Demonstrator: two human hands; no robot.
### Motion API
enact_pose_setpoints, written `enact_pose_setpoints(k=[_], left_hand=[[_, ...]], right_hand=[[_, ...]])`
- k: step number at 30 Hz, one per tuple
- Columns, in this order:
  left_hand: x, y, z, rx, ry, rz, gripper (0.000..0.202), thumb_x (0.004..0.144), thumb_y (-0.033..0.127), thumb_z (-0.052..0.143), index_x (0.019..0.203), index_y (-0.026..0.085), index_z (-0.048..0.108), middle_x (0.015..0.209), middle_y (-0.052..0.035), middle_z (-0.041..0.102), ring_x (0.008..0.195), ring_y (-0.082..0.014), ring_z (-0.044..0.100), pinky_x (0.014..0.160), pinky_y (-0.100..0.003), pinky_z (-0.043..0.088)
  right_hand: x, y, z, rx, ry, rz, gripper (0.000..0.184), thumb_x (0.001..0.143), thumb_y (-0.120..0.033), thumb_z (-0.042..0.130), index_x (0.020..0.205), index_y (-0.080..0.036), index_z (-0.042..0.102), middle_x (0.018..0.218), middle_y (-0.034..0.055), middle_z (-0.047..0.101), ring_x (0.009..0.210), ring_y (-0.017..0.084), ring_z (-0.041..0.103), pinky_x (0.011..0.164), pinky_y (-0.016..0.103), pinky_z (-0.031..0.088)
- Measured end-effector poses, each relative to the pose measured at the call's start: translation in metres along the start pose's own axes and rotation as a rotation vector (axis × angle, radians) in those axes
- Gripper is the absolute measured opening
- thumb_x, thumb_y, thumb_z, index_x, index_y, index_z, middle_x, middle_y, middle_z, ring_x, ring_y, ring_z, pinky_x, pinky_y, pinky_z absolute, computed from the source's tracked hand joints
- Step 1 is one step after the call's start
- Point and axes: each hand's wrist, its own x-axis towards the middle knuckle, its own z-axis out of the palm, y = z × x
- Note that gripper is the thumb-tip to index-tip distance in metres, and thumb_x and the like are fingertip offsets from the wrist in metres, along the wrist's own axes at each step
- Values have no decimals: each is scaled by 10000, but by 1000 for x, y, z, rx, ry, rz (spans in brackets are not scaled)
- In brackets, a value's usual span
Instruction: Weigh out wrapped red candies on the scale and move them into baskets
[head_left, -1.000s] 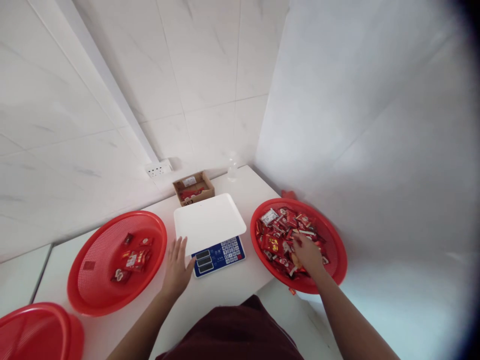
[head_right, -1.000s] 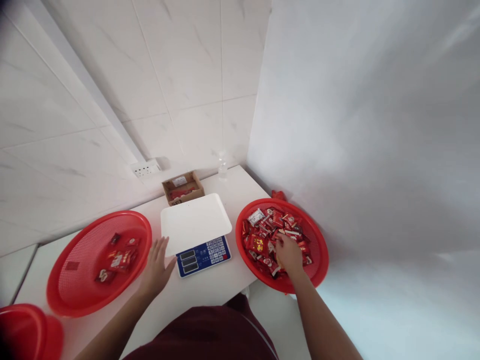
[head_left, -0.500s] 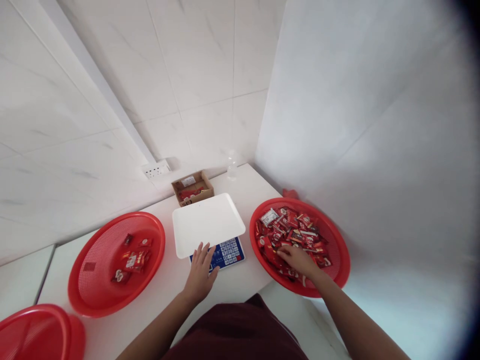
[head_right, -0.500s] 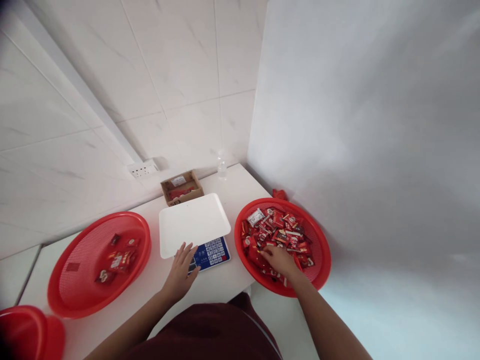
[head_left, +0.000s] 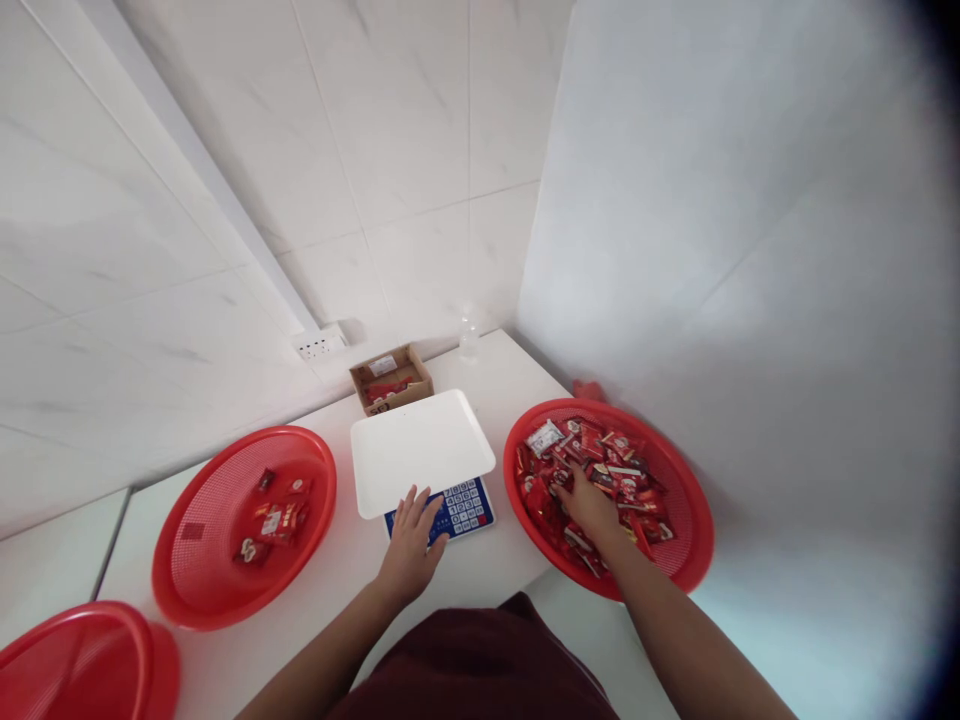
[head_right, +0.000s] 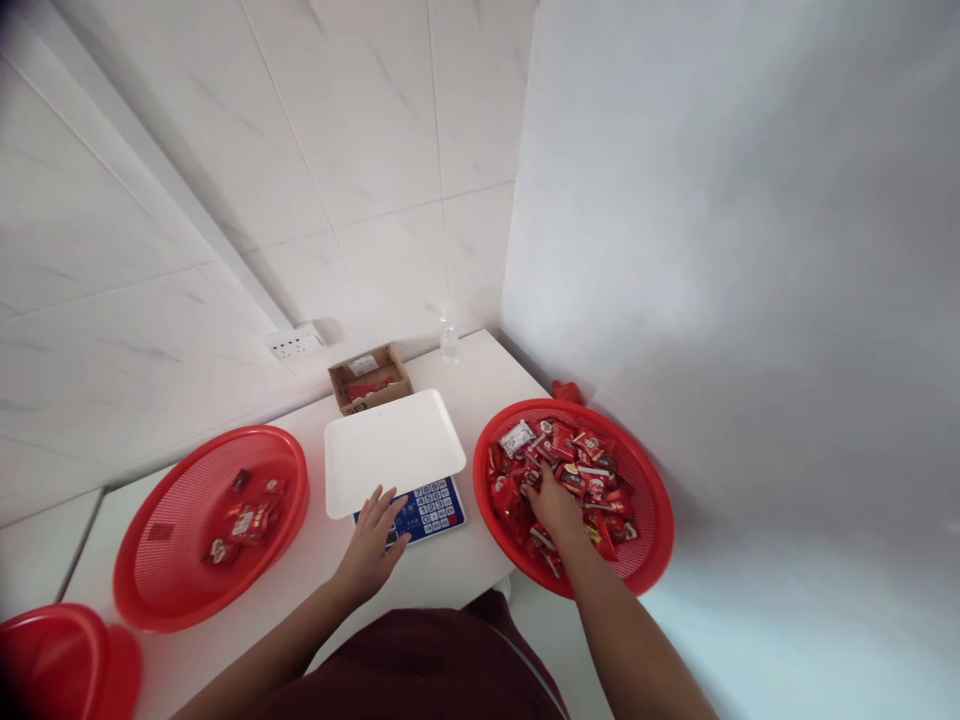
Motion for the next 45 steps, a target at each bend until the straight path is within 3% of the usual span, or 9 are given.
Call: enact_pose_setpoints(k=[3,8,13,17,20,34,39,43,45], left_hand=[[0,-2,-3,6,-2,2,473,865,234,486,1337,223,454,1437,-105,424,1406,-304,226,1116,-560,233],[5,2,-8,-27,-24,19,464,856,230,514,1319,223,477,1429,-105,438,1401,-312,237,1115,-562,235],[17,15,-9,-99,-59,67,458,856,232,523,1312,225,483,1430,-107,438,1399,-310,243,1119,-559,237],[27,30,-8,-132,-104,133,451,859,236,512,1310,218,488,1441,-105,423,1403,-312,232,1121,-564,235],[29,39,-8,-160,-109,170,449,864,244,510,1310,208,490,1446,-109,417,1407,-308,222,1123,-563,237],[31,42,-4,-241,-170,221,455,853,286,550,1298,206,499,1418,-129,449,1376,-287,309,1113,-535,300],[34,48,-9,-256,-252,186,473,849,274,548,1307,173,491,1427,-146,431,1379,-284,302,1130,-514,270],[41,57,-17,-319,-284,158,549,842,332,562,1358,200,429,1438,-122,423,1374,-265,316,1130,-486,280],[45,63,-21,-365,-284,133,634,817,391,596,1385,200,391,1465,-126,385,1380,-276,302,1123,-475,291]], right_hand=[[8,-3,-2,1,-32,-9,519,863,-430,419,1319,-181,396,1022,155,695,948,269,657,800,384,449],[3,0,-6,31,-16,-31,274,867,-354,403,992,-201,594,966,105,707,901,229,655,741,316,442],[-10,13,-14,73,65,-12,354,901,-368,306,1022,-193,589,1004,101,703,906,200,645,741,286,436],[0,8,-11,72,68,-16,348,883,-322,370,1094,-169,601,1105,122,684,990,197,631,796,273,434],[10,0,-6,45,23,-1,294,853,-264,421,995,-166,659,1017,128,713,932,205,656,775,280,446],[-7,3,-3,60,42,-30,328,872,-248,351,970,-151,649,949,157,712,866,215,658,750,297,432],[-26,3,-20,119,128,-24,372,895,-348,296,1026,-193,609,943,104,712,830,201,642,695,286,422],[-51,-7,-41,283,169,-165,313,865,-384,366,960,-235,625,934,51,717,833,186,631,726,274,433],[-67,-21,-48,359,104,-291,271,841,-366,402,904,-247,638,914,32,720,829,188,631,735,276,439]])
